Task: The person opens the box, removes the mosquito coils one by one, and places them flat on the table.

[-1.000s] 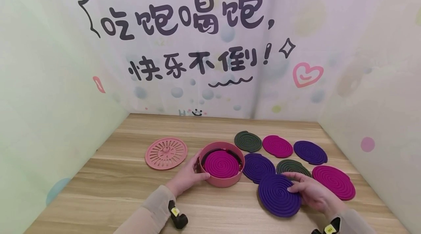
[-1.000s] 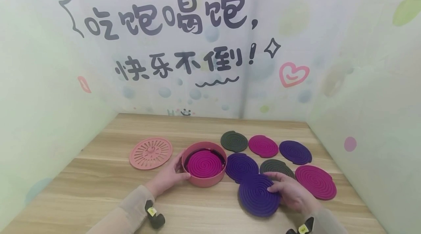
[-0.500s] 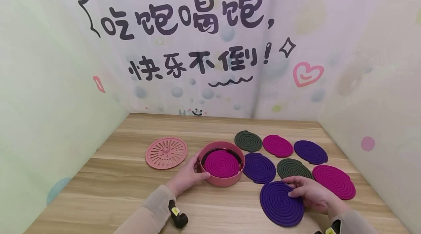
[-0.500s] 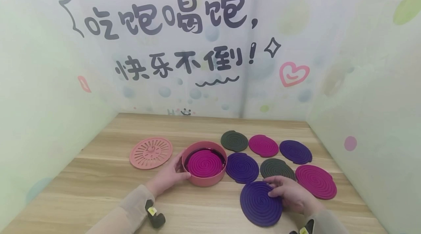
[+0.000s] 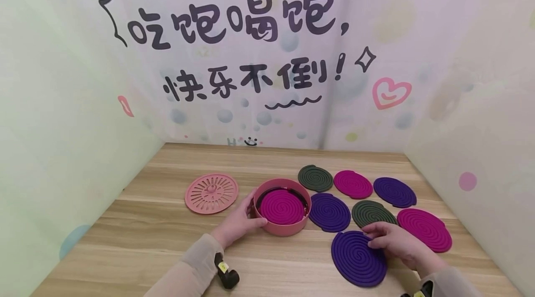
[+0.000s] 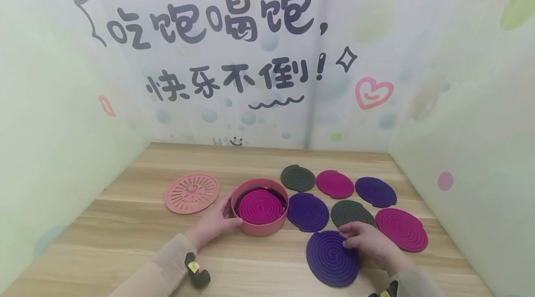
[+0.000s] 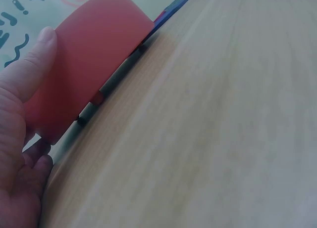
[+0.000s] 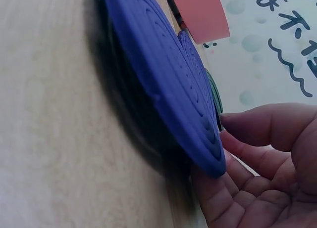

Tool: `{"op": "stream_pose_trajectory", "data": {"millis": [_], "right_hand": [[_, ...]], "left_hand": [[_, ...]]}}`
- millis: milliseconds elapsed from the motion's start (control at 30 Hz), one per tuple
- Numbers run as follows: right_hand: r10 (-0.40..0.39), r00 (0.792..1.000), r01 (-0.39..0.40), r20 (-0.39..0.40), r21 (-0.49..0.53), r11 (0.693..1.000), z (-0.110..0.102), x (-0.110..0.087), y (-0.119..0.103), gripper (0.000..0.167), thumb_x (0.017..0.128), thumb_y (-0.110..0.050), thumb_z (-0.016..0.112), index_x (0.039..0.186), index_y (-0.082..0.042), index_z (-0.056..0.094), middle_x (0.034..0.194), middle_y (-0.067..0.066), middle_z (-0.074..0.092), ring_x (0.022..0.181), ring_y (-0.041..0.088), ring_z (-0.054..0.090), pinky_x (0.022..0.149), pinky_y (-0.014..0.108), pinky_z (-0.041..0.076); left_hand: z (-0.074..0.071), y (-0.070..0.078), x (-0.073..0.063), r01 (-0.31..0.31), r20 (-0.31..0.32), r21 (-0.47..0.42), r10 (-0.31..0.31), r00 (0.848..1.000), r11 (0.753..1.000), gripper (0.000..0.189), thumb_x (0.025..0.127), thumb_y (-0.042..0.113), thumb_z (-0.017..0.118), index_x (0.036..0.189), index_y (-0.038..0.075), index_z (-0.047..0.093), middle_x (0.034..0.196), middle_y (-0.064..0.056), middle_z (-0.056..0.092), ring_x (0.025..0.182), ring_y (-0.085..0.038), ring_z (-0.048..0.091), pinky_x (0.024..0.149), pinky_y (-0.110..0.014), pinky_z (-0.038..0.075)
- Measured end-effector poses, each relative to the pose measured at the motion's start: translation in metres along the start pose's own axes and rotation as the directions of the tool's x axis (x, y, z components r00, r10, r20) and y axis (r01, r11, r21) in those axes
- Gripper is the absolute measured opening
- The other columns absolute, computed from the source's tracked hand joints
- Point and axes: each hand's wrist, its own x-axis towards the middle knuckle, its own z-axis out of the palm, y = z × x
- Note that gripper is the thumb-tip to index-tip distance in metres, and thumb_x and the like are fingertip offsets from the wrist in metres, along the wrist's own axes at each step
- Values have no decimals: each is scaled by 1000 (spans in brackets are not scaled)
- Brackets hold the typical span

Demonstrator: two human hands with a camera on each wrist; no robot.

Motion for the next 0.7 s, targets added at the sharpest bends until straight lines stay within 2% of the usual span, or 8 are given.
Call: {"op": "stream_pose_trajectory", "data": {"millis": [200, 333, 700], "right_hand": [[-5, 998, 2, -56, -64, 998, 0, -3, -1, 47, 86, -2, 63, 125, 17, 47, 105, 10, 61, 92, 16, 58, 76, 33, 52], [-12, 997, 5, -82, -89, 996, 0, -5, -1, 46, 85, -3, 63, 124, 16, 48, 102, 8, 62, 90, 17, 57, 73, 34, 50], [11, 994, -21, -113, -89, 996, -1, -6, 1, 44, 86, -3, 62, 124, 15, 49, 99, 7, 62, 86, 18, 56, 69, 33, 49]], "left_hand": [[0, 1, 0, 9, -2, 13, -9, 1000, 1000, 97, 82, 27, 78, 155, 14, 16, 156, -10, 26, 141, -28, 27, 114, -43, 24], [-1, 1, 0, 0, -6, 13, 0, 1000, 1000, 97, 82, 26, 78, 155, 12, 16, 156, -13, 26, 141, -31, 28, 114, -45, 24], [0, 0, 0, -16, -1, 16, 16, 1000, 1000, 95, 82, 27, 78, 155, 14, 17, 154, -11, 29, 140, -29, 31, 113, -44, 26]]}}
